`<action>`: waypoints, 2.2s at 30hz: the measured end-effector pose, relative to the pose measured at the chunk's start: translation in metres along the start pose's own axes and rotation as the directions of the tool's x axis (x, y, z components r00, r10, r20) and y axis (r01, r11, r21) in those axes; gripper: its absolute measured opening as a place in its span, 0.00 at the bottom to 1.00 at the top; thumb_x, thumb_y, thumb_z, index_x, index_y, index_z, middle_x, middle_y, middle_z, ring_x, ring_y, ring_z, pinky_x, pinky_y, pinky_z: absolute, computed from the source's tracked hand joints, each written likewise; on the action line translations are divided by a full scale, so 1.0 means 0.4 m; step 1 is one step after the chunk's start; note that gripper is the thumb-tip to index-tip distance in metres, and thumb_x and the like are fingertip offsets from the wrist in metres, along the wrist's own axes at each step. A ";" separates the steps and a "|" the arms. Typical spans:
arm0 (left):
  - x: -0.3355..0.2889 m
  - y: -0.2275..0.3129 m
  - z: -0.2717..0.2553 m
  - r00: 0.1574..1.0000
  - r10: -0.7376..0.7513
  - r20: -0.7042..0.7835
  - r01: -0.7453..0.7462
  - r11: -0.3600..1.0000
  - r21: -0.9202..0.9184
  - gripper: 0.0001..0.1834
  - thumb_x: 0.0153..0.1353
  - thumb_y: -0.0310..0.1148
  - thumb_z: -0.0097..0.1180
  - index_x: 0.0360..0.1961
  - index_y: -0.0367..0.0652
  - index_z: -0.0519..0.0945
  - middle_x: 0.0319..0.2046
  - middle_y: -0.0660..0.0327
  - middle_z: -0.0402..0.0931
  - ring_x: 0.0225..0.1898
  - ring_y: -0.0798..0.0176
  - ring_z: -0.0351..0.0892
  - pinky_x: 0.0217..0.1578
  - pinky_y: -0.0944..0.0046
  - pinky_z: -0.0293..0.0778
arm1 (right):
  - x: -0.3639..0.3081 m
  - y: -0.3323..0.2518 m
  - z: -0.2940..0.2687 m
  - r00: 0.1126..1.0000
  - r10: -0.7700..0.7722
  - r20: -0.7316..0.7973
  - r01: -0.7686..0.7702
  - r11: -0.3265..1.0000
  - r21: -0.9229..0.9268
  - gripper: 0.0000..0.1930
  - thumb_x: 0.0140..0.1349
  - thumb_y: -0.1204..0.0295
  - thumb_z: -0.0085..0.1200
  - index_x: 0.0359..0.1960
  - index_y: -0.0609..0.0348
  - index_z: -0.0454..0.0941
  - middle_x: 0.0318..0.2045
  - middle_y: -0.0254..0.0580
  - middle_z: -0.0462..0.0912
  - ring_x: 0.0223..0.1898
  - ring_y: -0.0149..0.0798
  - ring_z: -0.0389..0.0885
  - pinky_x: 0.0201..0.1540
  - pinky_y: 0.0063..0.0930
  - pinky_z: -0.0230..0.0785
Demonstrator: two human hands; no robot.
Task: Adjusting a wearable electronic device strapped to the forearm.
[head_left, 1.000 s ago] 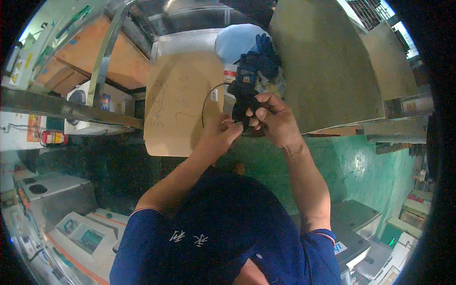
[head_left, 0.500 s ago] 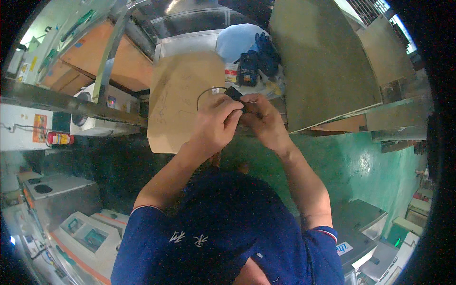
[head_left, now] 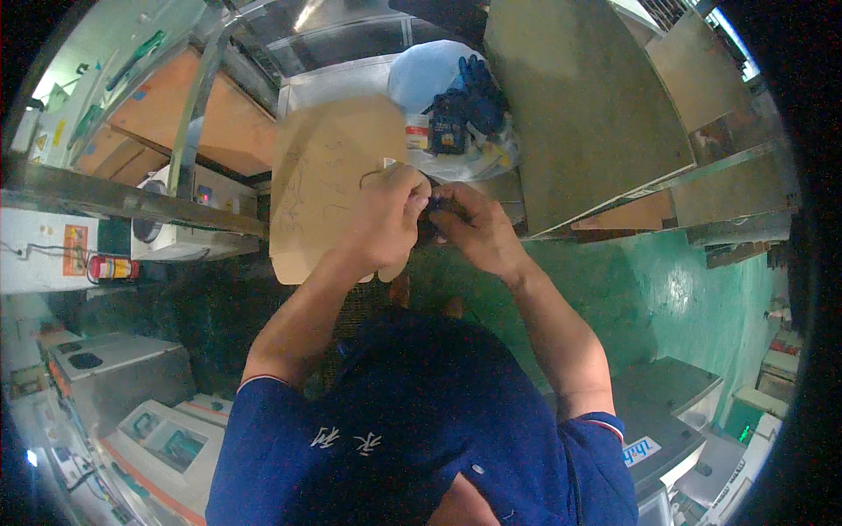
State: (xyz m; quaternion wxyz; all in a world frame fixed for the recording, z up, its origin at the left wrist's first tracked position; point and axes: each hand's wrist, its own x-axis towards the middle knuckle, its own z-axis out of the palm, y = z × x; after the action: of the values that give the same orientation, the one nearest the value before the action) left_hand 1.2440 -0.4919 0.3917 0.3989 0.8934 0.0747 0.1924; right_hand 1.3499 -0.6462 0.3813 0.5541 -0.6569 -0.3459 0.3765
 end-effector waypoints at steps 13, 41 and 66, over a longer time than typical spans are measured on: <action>0.030 -0.002 -0.044 0.974 -0.153 0.167 0.160 0.987 -0.024 0.04 0.62 0.25 0.54 0.38 0.37 0.74 0.30 0.53 0.76 0.31 0.60 0.76 0.34 0.58 0.72 | 0.009 0.001 -0.006 0.989 -0.149 -0.001 0.148 0.984 -0.102 0.10 0.68 0.68 0.54 0.42 0.63 0.80 0.33 0.45 0.83 0.35 0.36 0.80 0.41 0.33 0.74; -0.099 0.007 0.075 0.962 -0.158 -0.224 0.085 0.948 -0.307 0.13 0.58 0.27 0.62 0.45 0.40 0.78 0.41 0.54 0.79 0.43 0.51 0.79 0.41 0.56 0.76 | 0.016 0.024 0.002 0.966 -0.065 -0.250 0.140 0.945 0.295 0.12 0.64 0.77 0.56 0.49 0.62 0.78 0.36 0.34 0.82 0.36 0.27 0.77 0.42 0.24 0.72; -0.221 -0.155 0.089 0.793 -0.596 -0.123 0.411 0.673 -0.615 0.11 0.65 0.34 0.59 0.45 0.39 0.79 0.35 0.61 0.79 0.39 0.68 0.76 0.40 0.64 0.74 | -0.108 0.138 -0.156 0.945 -0.096 -0.312 0.189 0.940 0.285 0.12 0.53 0.84 0.57 0.36 0.55 0.73 0.39 0.28 0.76 0.41 0.26 0.73 0.46 0.23 0.66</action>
State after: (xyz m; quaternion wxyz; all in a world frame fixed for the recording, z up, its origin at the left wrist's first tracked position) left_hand 1.1787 -0.4999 0.2991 0.6622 0.6369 0.3241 0.2256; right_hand 1.3859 -0.7211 0.3380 0.7218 -0.5828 -0.2435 0.2829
